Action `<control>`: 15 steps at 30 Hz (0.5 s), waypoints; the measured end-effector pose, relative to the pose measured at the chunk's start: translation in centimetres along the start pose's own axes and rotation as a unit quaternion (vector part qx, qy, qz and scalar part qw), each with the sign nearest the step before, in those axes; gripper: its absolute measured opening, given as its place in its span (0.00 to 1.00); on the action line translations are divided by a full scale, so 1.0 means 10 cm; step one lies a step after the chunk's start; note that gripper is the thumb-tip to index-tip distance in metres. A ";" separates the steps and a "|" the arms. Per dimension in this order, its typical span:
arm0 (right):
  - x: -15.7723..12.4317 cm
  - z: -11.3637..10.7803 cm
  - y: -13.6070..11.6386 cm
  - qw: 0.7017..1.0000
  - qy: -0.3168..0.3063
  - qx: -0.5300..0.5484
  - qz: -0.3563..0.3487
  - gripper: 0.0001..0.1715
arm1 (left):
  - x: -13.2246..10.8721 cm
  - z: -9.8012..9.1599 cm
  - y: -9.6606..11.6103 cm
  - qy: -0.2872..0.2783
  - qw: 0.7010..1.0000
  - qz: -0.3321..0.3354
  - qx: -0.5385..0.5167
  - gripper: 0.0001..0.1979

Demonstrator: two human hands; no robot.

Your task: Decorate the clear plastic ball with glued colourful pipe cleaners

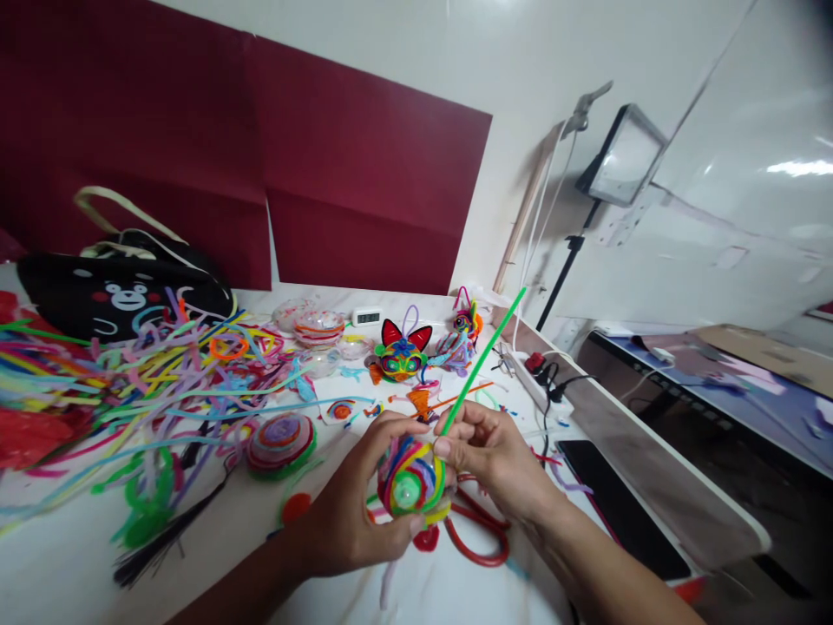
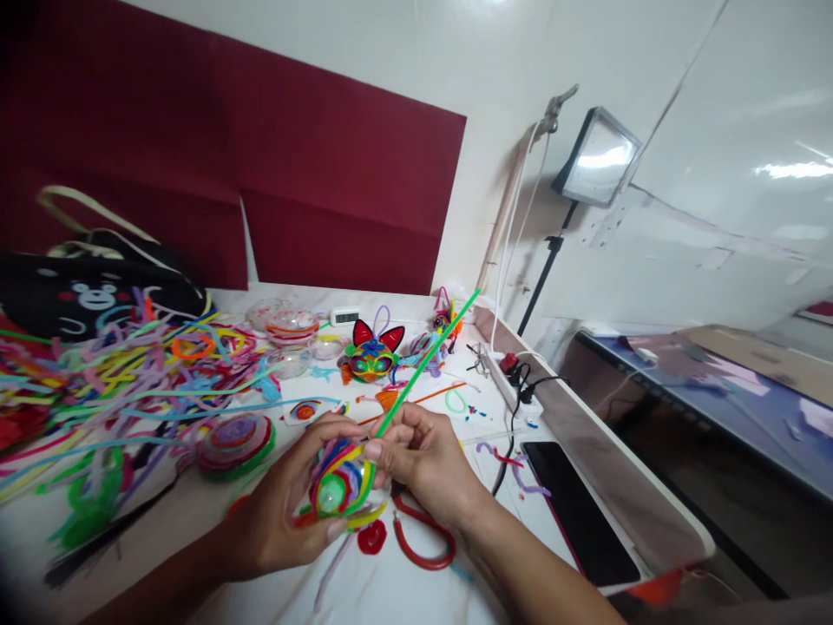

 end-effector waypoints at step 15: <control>-0.35 -0.49 -0.23 0.997 0.058 0.015 -0.043 0.19 | 1.06 -0.75 -1.19 0.167 0.931 -0.299 0.125 0.35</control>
Point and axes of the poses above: each hand's wrist, its own x-axis towards the middle knuckle, its own z-axis out of the palm, y = z × x, the point moved 8 cm from there along x, towards the middle knuckle, and after that the axes turned 6 degrees about x, right-handed, at the moved point
